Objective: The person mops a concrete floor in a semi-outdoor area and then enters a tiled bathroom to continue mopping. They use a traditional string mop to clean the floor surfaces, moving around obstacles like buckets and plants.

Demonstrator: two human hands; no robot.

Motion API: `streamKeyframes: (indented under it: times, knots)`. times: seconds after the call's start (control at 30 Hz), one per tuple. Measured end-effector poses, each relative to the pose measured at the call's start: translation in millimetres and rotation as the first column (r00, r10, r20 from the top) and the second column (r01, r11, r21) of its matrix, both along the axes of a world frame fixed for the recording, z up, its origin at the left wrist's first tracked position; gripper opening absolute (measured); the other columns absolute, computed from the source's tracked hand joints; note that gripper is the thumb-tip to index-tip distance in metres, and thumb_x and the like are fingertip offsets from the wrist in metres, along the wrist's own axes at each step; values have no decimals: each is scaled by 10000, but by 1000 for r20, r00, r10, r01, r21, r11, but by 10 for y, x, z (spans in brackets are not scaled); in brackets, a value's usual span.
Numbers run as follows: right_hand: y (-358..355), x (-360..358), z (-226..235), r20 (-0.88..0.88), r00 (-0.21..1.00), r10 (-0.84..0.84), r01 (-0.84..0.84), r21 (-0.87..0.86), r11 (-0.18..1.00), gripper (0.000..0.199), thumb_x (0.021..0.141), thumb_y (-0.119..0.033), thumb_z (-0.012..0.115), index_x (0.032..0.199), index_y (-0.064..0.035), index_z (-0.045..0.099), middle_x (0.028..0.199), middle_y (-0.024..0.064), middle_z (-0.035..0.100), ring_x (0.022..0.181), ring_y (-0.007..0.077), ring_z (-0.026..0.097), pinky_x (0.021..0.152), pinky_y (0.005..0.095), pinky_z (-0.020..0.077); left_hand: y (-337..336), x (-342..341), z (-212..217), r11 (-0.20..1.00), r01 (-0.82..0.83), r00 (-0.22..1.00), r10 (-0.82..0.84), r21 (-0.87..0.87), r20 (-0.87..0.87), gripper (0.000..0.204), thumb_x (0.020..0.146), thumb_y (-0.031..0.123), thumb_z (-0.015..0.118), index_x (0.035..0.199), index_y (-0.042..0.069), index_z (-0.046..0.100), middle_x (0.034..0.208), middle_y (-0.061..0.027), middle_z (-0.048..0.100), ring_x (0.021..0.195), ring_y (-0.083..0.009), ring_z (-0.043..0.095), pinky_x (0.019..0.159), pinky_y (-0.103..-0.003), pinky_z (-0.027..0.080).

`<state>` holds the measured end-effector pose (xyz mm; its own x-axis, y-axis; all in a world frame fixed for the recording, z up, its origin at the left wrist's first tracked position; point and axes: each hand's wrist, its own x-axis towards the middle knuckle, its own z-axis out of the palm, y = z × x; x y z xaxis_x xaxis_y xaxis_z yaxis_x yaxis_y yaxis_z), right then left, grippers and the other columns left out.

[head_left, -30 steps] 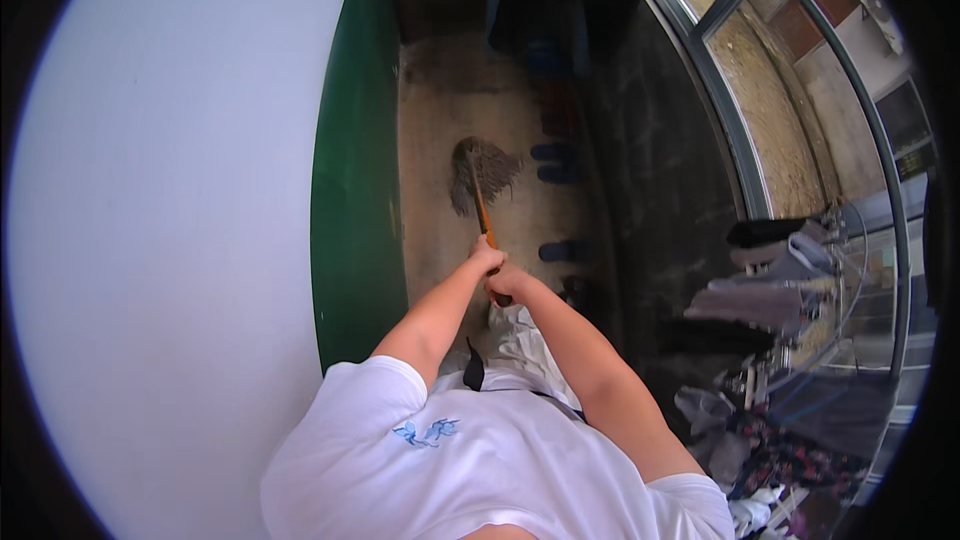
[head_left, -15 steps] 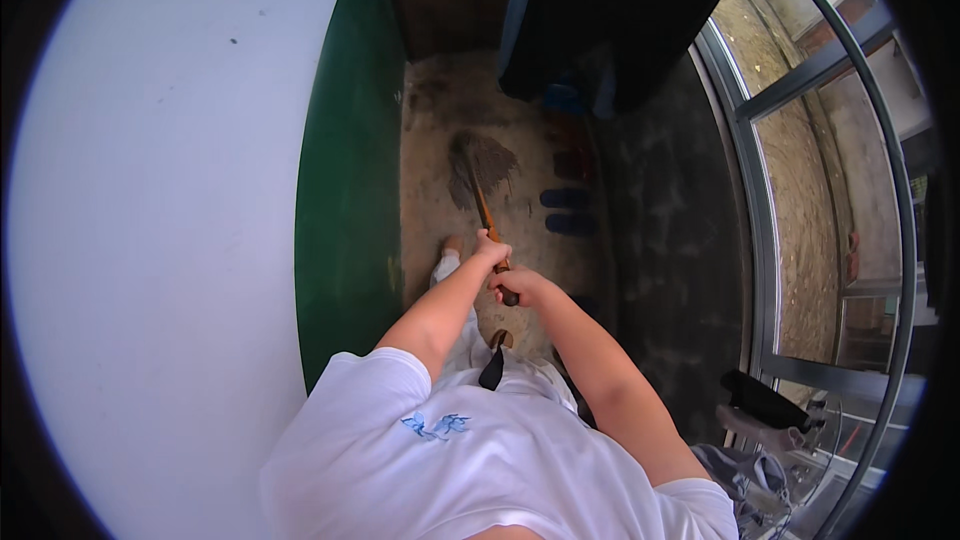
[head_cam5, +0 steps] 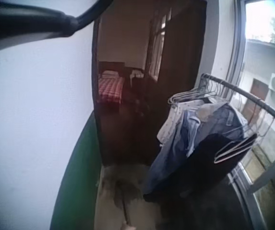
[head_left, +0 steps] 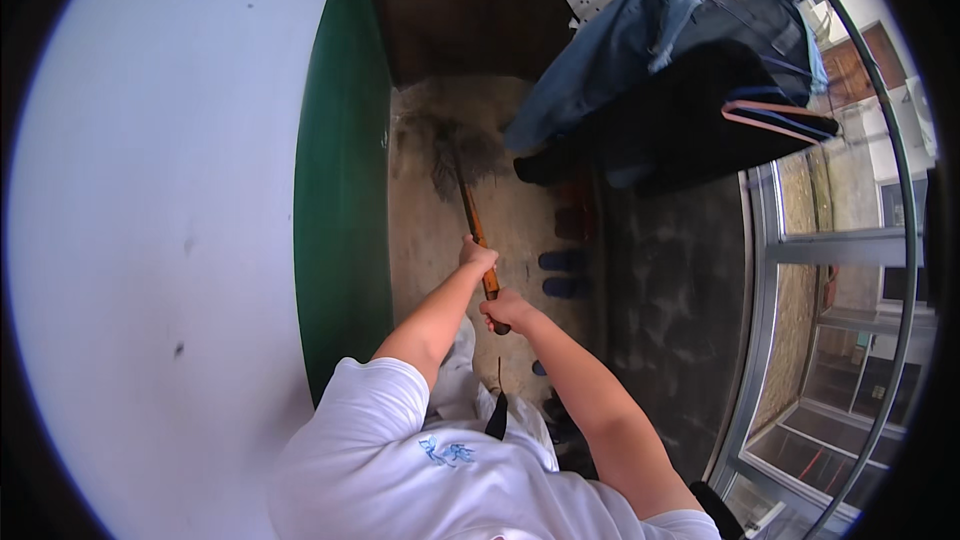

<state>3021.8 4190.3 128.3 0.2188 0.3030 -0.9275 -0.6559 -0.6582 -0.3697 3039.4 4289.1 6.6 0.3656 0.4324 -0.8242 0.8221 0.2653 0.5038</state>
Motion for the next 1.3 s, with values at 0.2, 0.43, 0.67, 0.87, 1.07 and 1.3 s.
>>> streamKeyframes:
  times: [0.2,0.43,0.67,0.87,1.07,1.3]
  knots:
    - [662,593,-530,387,617,686,-511,-466,723,231,770,-111,555,913,66,522,876,173,646,712,280,659,639,353,529,704,711,-415,970,-79,982,116,-231,151,371,698,-12,589,1019,20,406,758,-123,536,529,-236,581,466,-363,527]
    - [432,108,-503,382,460,802,-398,-718,571,333,834,-136,512,1071,84,429,931,195,575,784,246,651,607,290,544,520,656,-593,891,376,923,-336,254,-189,638,646,174,669,1183,13,364,1019,-194,582,856,-284,627,691,-357,538]
    - [-614,-1024,-217,355,395,847,-443,-735,514,278,830,-102,506,1038,72,448,909,189,581,741,240,658,577,291,547,-394,-410,-434,842,496,848,-416,213,-330,626,662,157,639,1204,25,354,1036,-195,588,959,-315,592,798,-355,501]
    - [-1672,-1894,75,404,401,823,-478,-674,563,332,781,-145,587,1021,43,457,888,161,598,763,263,654,599,305,539,-1311,-1469,-414,950,308,922,-310,-42,-234,572,677,104,609,1173,-13,350,959,-170,591,751,-235,626,548,-342,538]
    - [-2606,-2610,414,346,403,847,-652,-541,531,288,757,-144,592,999,6,551,912,120,648,857,241,646,649,336,524,-2221,-2664,-579,981,82,959,-125,-174,-256,528,671,97,639,1129,38,383,928,-145,576,683,-226,605,508,-368,527]
    - [-3047,-2946,49,205,666,717,-554,-508,660,314,665,-153,640,970,-77,641,929,104,656,865,236,640,691,347,523,-2910,-3325,-746,833,-4,955,-161,-553,-251,190,726,106,603,876,70,491,778,-71,541,677,-200,565,599,-383,527]
